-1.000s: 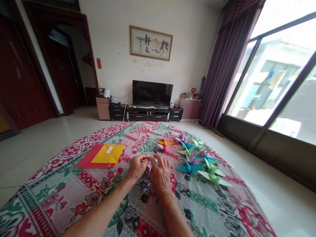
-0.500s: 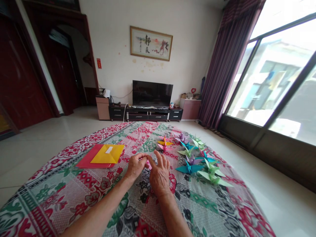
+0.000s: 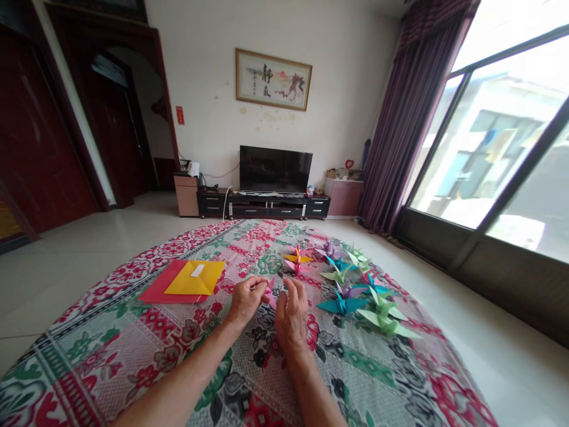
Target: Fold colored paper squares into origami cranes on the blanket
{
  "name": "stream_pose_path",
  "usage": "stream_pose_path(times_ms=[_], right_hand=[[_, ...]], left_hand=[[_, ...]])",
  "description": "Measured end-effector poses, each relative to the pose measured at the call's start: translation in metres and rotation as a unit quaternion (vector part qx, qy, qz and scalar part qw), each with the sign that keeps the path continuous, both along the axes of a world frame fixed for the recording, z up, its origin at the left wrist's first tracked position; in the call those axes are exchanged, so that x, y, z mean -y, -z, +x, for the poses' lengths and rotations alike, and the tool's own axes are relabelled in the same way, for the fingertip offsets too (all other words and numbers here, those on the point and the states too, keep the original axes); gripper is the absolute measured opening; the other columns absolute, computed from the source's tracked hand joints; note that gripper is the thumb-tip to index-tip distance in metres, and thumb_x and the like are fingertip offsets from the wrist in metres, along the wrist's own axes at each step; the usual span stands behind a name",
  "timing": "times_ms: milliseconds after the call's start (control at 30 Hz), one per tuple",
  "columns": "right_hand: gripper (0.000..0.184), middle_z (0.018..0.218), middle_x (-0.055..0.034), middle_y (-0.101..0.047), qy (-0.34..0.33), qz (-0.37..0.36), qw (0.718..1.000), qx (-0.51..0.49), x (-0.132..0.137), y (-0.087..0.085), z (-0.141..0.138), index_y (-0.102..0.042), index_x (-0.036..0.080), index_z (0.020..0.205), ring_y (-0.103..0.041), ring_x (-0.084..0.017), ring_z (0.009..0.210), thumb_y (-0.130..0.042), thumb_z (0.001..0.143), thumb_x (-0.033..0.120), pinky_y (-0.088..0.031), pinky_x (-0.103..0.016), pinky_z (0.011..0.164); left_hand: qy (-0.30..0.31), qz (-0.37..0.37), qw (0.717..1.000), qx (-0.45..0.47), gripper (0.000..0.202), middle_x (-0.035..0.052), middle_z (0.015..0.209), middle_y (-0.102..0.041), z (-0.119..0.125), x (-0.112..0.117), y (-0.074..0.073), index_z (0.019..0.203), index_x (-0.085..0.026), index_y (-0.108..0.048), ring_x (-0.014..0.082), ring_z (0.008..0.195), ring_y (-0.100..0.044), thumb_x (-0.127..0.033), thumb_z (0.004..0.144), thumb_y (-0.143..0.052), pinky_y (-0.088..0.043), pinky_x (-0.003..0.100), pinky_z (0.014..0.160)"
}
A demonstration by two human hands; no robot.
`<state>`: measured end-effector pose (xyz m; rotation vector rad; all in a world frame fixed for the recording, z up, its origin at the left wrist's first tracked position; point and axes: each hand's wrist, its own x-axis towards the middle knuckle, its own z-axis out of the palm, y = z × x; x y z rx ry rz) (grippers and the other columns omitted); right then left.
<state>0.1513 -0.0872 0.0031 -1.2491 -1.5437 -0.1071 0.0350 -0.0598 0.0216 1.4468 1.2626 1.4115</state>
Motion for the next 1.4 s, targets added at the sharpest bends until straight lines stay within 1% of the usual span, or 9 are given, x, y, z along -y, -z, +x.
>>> stream_pose_path(times_ms=[167,300,433,733,933,1067,1133,1233,1400], right_hand=[[0.025,0.081,-0.0058,-0.068,0.011,-0.1,0.995,0.006,0.0,0.003,0.003,-0.064,0.02,0.087,-0.061,-0.018,0.076,-0.042,0.084,0.031,-0.045,-0.028,0.069],[0.025,0.073,-0.0048,-0.07,0.02,-0.118,0.992,0.029,0.001,0.002,0.001,-0.068,0.021,0.077,-0.063,-0.018,0.068,-0.047,0.082,0.035,-0.044,-0.026,0.063],[0.022,0.067,-0.0027,-0.07,0.016,-0.124,0.992,0.014,0.001,0.001,0.001,-0.068,0.022,0.072,-0.063,-0.018,0.061,-0.05,0.079,0.033,-0.043,-0.026,0.059],[0.024,0.073,-0.0044,-0.069,-0.017,-0.145,0.986,-0.076,-0.004,0.001,0.0,-0.066,0.019,0.082,-0.063,-0.018,0.065,-0.048,0.076,0.034,-0.046,-0.027,0.061],[0.033,0.084,-0.0068,-0.068,0.009,-0.155,0.979,-0.132,-0.013,0.007,0.013,-0.063,0.016,0.09,-0.061,-0.019,0.075,-0.041,0.078,0.037,-0.045,-0.028,0.071],[0.035,0.086,-0.0078,-0.068,0.006,-0.155,0.978,-0.136,-0.015,0.009,0.019,-0.062,0.015,0.092,-0.061,-0.019,0.077,-0.038,0.078,0.036,-0.044,-0.03,0.073],[0.035,0.085,-0.0073,-0.067,0.008,-0.153,0.979,-0.137,-0.015,0.009,0.02,-0.062,0.015,0.092,-0.06,-0.019,0.075,-0.038,0.078,0.036,-0.044,-0.03,0.072],[0.034,0.081,-0.0059,-0.067,0.005,-0.144,0.98,-0.135,-0.017,0.01,0.023,-0.062,0.016,0.091,-0.06,-0.018,0.073,-0.038,0.079,0.036,-0.044,-0.029,0.07],[0.027,0.083,-0.0064,-0.062,0.039,-0.11,0.982,-0.146,-0.019,0.01,0.029,-0.059,0.015,0.088,-0.058,-0.016,0.067,-0.047,0.076,0.036,-0.045,-0.028,0.067]], left_hand=[[0.01,0.013,1.0,0.024,0.024,-0.0038,0.05,-0.061,-0.001,-0.002,0.004,0.086,-0.017,-0.067,0.0106,0.045,-0.057,-0.033,0.074,-0.053,-0.046,0.019,0.052],[0.014,0.023,0.999,0.043,0.027,-0.004,0.047,-0.059,-0.001,-0.005,0.008,0.089,-0.017,-0.067,0.0109,0.047,-0.056,-0.035,0.075,-0.052,-0.045,0.019,0.051],[-0.006,0.047,0.999,0.024,0.026,-0.0024,0.057,-0.063,-0.001,-0.008,0.014,0.087,-0.017,-0.068,0.0106,0.051,-0.056,-0.035,0.075,-0.053,-0.045,0.019,0.054],[0.001,0.026,0.999,0.037,0.031,-0.0031,0.049,-0.059,-0.002,-0.005,0.012,0.093,-0.016,-0.064,0.0118,0.048,-0.057,-0.039,0.076,-0.053,-0.046,0.02,0.054],[-0.076,-0.025,0.996,0.049,0.037,0.0047,0.08,-0.066,-0.004,-0.012,0.013,0.102,-0.013,-0.06,0.0114,0.054,-0.06,-0.036,0.074,-0.054,-0.043,0.019,0.046],[-0.029,-0.118,0.991,0.06,0.045,0.0066,0.082,-0.065,0.005,-0.023,0.011,0.108,-0.011,-0.057,0.014,0.058,-0.061,-0.037,0.072,-0.057,-0.039,0.019,0.038],[-0.006,-0.131,0.988,0.081,0.039,0.0061,0.081,-0.066,0.013,-0.027,0.006,0.101,-0.012,-0.06,0.0138,0.059,-0.061,-0.038,0.072,-0.056,-0.038,0.018,0.038],[0.017,-0.12,0.988,0.092,0.023,0.0033,0.067,-0.064,0.024,-0.033,0.001,0.08,-0.013,-0.063,0.0132,0.056,-0.061,-0.034,0.072,-0.055,-0.037,0.017,0.038],[-0.013,-0.125,0.988,0.092,0.015,0.0014,0.056,-0.063,0.039,-0.042,0.001,0.069,-0.015,-0.062,0.0139,0.052,-0.061,-0.028,0.07,-0.054,-0.037,0.017,0.037]])
